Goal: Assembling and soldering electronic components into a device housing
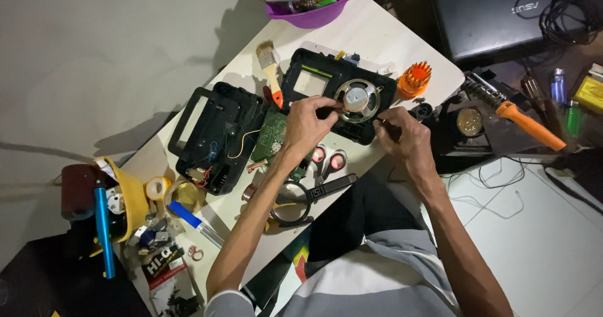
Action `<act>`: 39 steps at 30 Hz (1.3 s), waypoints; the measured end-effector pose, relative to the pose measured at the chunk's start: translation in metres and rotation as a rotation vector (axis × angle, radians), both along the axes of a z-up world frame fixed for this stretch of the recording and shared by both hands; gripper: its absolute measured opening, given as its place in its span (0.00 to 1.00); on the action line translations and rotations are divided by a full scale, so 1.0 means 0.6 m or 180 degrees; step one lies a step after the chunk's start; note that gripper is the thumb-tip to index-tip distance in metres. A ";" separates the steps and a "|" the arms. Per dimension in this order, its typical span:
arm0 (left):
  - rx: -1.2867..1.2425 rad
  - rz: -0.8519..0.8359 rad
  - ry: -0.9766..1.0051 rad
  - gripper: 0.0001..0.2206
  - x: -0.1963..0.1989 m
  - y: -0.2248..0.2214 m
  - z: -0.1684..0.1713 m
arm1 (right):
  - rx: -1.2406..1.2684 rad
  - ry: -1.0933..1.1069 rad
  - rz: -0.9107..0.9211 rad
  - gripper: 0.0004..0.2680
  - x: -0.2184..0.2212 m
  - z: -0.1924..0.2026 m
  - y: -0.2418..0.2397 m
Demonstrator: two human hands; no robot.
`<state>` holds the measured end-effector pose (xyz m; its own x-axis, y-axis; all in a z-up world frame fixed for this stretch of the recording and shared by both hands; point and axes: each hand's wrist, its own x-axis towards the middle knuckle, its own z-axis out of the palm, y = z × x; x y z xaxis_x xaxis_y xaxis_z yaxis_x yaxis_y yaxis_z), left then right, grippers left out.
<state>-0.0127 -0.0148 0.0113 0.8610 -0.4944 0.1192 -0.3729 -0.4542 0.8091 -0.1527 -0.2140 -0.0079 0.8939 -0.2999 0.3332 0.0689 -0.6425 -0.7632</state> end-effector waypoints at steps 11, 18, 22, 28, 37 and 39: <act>-0.0117 0.0013 0.0283 0.11 -0.010 0.004 0.051 | 0.0113 0.0051 -0.0027 0.09 -0.007 0.035 0.013; -0.0192 0.0006 0.0311 0.10 -0.013 0.006 0.069 | -0.0104 0.0075 -0.0049 0.10 -0.005 0.017 0.010; -0.0144 0.0057 0.0268 0.10 -0.017 0.006 0.071 | -0.0236 0.0083 -0.0100 0.09 -0.004 0.016 0.015; -0.0138 0.0123 0.0328 0.10 -0.017 0.008 0.060 | -0.0309 0.0273 -0.0185 0.11 -0.002 0.002 0.009; 0.0028 0.0171 0.0347 0.10 -0.016 0.007 0.059 | -0.0206 0.0273 -0.0318 0.08 -0.004 0.000 0.015; 0.0082 0.0124 0.0468 0.11 -0.014 0.011 0.059 | -0.0170 0.0331 -0.0361 0.09 -0.003 0.002 0.017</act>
<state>-0.0209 -0.0079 0.0464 0.8868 -0.4616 -0.0220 -0.2328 -0.4874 0.8416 -0.1547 -0.2038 -0.0068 0.8857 -0.3853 0.2589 -0.0839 -0.6814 -0.7271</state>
